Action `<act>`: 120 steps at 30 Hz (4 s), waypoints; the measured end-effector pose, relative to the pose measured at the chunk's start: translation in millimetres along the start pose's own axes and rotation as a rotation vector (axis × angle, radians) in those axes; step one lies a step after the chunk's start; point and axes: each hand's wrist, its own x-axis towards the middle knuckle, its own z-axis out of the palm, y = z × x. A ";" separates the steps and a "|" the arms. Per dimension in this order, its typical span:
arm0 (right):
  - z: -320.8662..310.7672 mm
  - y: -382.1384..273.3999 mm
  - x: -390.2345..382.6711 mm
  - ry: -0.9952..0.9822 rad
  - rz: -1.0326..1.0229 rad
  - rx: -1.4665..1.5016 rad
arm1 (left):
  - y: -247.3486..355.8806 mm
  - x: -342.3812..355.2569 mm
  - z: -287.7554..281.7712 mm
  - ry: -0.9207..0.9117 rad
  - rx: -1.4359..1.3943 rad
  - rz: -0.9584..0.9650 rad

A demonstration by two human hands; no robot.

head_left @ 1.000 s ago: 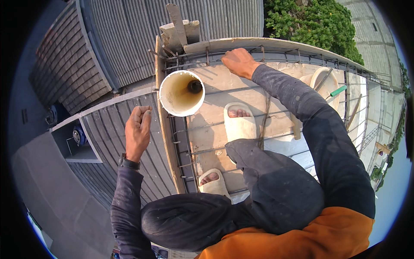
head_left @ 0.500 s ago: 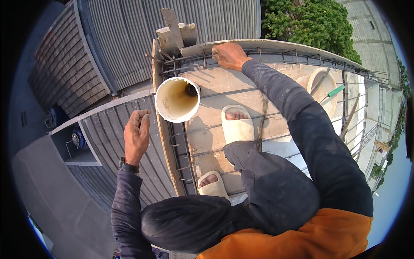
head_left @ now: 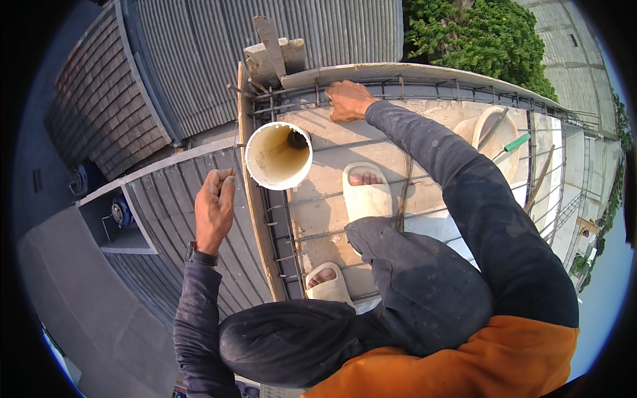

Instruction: The person secures a wooden and metal structure for roof tiling using a hammer, wire, and their hands.

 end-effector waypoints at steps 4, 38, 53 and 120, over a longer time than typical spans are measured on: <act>7.9 11.4 5.7 0.028 -0.052 -0.066 | 0.4 2.8 0.7 -0.001 0.033 0.020; -8.7 7.2 -16.7 0.587 -0.137 -0.105 | 7.7 1.1 -4.2 -0.043 0.031 -0.091; 25.8 -29.2 -11.2 0.656 0.547 0.963 | -3.2 1.8 7.5 -0.007 -0.055 0.002; 14.6 -7.3 5.8 0.341 0.617 1.146 | -14.3 0.0 12.9 -0.027 -0.032 -0.095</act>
